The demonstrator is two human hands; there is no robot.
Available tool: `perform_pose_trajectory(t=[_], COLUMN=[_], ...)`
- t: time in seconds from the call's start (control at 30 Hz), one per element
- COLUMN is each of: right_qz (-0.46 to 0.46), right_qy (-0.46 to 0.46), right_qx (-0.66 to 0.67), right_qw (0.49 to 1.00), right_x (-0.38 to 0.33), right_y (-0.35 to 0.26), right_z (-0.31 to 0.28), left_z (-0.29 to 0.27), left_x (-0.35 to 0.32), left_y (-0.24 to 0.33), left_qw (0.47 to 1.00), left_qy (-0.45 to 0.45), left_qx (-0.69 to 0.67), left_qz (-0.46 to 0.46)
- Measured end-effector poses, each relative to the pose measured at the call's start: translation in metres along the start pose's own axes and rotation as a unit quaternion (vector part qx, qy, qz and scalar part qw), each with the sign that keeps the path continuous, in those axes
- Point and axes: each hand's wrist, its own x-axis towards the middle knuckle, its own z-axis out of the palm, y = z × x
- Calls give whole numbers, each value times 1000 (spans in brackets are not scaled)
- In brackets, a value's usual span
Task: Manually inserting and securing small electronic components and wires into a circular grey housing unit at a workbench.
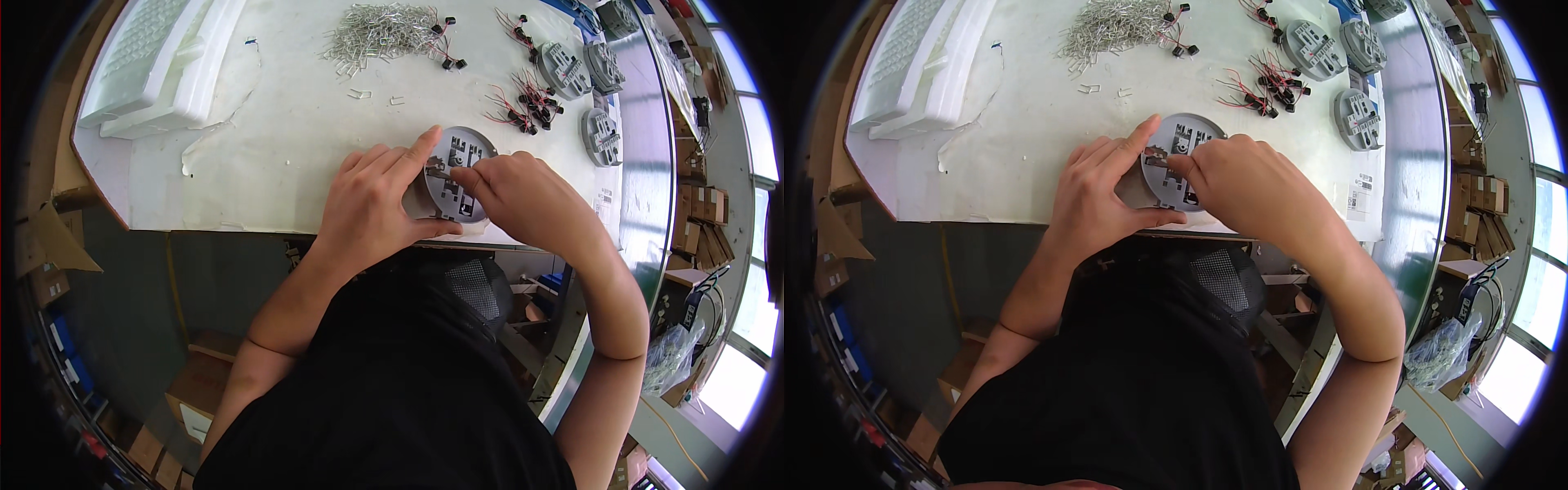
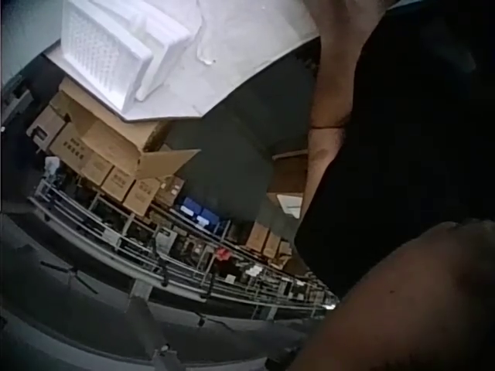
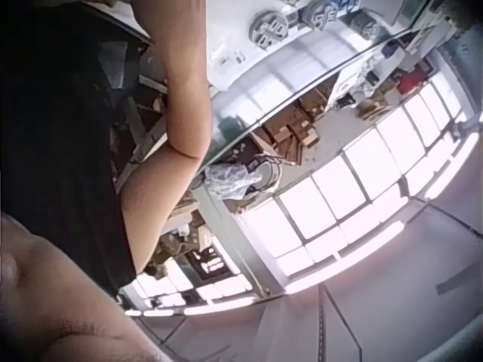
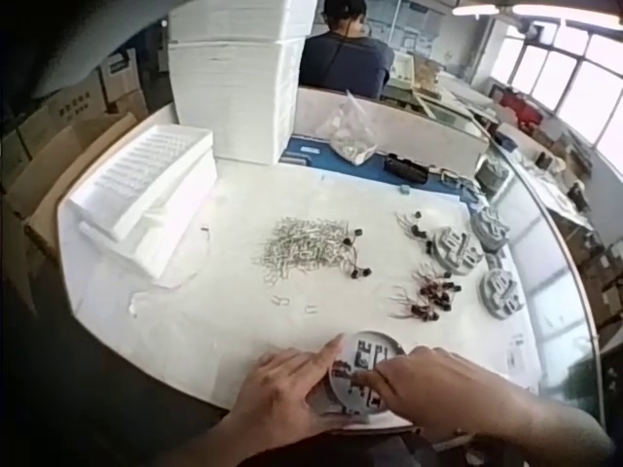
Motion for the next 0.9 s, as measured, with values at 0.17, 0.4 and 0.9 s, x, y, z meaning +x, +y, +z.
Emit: perform_pose_trajectory(t=[0.17, 0.4, 0.9], right_qz=[-25, 18, -165], right_qy=[-25, -14, 244], right_qx=[19, -54, 35], right_qw=[999, 998, 955], right_x=[2, -9, -49], right_y=[15, -7, 18], right_z=[4, -1, 64], left_z=[0, 0, 1], left_x=[-1, -1, 4], left_y=[1, 0, -10], left_qw=[1000, 1000, 983], left_qy=[2, -1, -35], left_qx=[-5, 1, -165], left_qz=[3, 1, -74])
